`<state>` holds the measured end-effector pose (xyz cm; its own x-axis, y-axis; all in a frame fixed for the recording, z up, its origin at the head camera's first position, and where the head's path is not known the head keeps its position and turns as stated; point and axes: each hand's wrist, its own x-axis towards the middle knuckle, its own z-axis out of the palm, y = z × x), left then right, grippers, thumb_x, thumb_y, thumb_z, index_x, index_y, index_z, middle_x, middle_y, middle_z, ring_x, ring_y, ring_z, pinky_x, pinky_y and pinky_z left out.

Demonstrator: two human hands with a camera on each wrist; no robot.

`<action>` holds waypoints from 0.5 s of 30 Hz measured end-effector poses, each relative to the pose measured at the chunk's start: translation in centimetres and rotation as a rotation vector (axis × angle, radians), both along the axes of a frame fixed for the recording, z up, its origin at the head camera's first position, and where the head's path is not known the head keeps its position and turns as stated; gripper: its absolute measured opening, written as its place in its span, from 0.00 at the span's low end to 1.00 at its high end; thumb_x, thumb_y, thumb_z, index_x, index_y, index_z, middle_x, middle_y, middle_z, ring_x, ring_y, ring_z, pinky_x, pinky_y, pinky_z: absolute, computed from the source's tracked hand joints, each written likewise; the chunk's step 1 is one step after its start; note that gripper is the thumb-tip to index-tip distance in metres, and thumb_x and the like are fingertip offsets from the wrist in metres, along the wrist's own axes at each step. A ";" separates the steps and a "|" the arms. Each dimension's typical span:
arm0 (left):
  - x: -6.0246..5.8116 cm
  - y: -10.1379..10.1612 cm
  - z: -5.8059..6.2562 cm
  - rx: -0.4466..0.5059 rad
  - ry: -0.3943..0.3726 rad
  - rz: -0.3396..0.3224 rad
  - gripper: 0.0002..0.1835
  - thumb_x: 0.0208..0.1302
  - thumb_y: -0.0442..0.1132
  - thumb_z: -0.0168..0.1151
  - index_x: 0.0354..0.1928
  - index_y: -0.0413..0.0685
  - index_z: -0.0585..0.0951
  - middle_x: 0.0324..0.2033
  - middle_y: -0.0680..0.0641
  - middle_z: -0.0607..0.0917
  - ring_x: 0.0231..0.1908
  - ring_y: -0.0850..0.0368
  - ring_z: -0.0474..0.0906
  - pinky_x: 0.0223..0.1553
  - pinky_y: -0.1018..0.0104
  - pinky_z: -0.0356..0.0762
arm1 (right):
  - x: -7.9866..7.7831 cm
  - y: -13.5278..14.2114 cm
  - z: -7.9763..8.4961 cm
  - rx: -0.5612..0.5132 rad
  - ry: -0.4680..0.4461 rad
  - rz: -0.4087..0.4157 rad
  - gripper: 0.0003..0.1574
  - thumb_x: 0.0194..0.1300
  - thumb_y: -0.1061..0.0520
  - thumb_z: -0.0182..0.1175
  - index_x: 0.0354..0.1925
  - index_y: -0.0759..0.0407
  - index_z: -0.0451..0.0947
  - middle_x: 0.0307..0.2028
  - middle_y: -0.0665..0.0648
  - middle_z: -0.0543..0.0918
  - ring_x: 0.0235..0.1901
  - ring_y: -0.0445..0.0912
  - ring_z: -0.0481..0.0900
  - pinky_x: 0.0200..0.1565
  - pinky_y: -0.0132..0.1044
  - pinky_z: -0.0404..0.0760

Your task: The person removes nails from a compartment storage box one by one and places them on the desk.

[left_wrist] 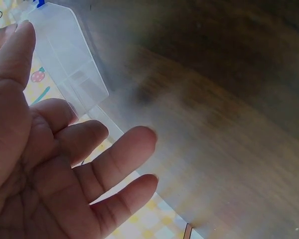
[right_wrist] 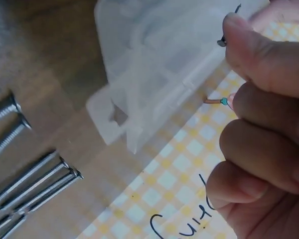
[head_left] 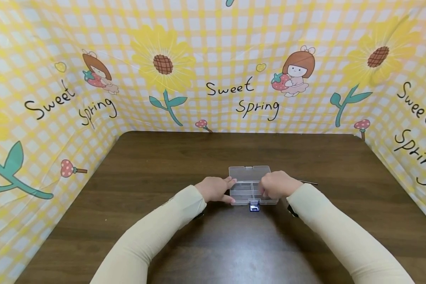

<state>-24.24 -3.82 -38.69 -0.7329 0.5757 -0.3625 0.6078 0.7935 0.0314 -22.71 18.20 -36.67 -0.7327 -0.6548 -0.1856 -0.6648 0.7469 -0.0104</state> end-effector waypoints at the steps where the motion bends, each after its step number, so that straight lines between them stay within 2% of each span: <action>1: 0.0 0.0 0.0 0.000 -0.002 0.002 0.41 0.63 0.60 0.57 0.74 0.51 0.58 0.70 0.48 0.61 0.63 0.52 0.69 0.55 0.59 0.72 | -0.1 0.0 0.2 -0.005 -0.006 -0.008 0.10 0.56 0.65 0.64 0.24 0.51 0.82 0.26 0.46 0.82 0.27 0.41 0.77 0.34 0.39 0.78; 9: 0.1 -0.2 0.2 -0.010 0.006 0.012 0.41 0.63 0.61 0.56 0.74 0.51 0.58 0.70 0.48 0.62 0.62 0.52 0.70 0.56 0.59 0.71 | -1.5 1.8 0.9 -0.041 -0.060 -0.108 0.04 0.60 0.63 0.63 0.30 0.55 0.84 0.30 0.48 0.84 0.32 0.44 0.80 0.37 0.43 0.80; 15: 0.0 -0.4 0.1 -0.015 0.021 0.013 0.41 0.63 0.61 0.57 0.73 0.51 0.59 0.70 0.48 0.63 0.61 0.52 0.71 0.55 0.58 0.72 | -2.2 4.7 1.0 -0.069 -0.077 -0.172 0.07 0.61 0.63 0.61 0.27 0.54 0.80 0.26 0.47 0.79 0.26 0.43 0.73 0.32 0.42 0.75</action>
<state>-24.21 -4.18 -38.60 -0.7482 0.5605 -0.3551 0.5975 0.8019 0.0068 -24.93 22.93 -35.71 -0.8202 -0.5344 -0.2044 -0.5230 0.8451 -0.1108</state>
